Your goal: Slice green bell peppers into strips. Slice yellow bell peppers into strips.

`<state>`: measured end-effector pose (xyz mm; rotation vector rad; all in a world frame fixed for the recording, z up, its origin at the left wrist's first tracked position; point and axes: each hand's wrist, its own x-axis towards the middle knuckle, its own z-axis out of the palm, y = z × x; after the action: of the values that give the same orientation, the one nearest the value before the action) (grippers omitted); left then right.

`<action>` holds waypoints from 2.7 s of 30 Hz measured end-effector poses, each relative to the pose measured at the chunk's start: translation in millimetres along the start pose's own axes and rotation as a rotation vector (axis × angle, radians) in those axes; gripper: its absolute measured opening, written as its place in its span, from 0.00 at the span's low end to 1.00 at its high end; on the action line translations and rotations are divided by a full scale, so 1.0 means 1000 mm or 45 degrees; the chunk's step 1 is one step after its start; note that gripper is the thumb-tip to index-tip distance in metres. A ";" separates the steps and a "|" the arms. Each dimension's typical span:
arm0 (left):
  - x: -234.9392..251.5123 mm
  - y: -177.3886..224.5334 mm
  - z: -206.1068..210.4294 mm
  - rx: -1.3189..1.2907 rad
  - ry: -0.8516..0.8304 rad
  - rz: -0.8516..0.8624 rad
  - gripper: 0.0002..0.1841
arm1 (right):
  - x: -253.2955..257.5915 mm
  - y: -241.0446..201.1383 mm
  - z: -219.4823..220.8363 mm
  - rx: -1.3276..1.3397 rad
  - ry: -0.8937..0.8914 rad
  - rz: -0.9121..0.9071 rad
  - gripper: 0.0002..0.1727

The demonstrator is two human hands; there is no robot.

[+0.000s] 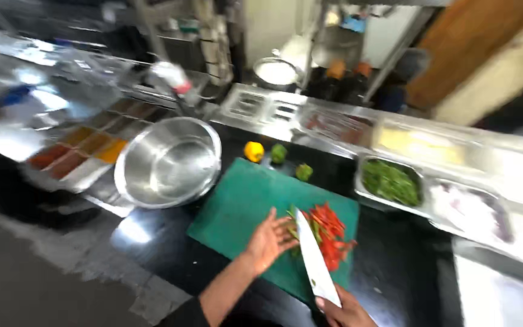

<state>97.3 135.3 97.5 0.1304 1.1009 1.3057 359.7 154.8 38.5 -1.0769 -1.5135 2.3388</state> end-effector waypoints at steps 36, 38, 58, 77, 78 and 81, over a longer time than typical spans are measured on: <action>0.123 -0.006 0.077 2.623 -1.057 0.725 0.12 | -0.021 0.058 -0.042 0.055 0.807 0.004 0.16; 0.120 0.008 0.076 2.463 -1.000 0.742 0.12 | -0.019 0.058 -0.043 0.033 0.811 -0.002 0.17; 0.077 0.033 0.023 2.485 -0.782 0.404 0.36 | -0.019 0.050 -0.044 0.092 0.825 0.043 0.13; 0.058 0.052 0.044 1.965 -0.395 0.305 0.20 | -0.019 0.042 -0.042 0.181 0.864 0.076 0.13; 0.057 0.054 0.043 2.001 -0.406 0.358 0.19 | -0.019 0.042 -0.042 0.182 0.862 0.075 0.13; 0.058 0.054 0.040 1.990 -0.352 0.518 0.12 | -0.019 0.043 -0.042 0.185 0.859 0.081 0.13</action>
<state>79.8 219.4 119.9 1.6862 1.6526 0.4284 411.1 156.3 1.5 -1.6588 -1.0470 1.7887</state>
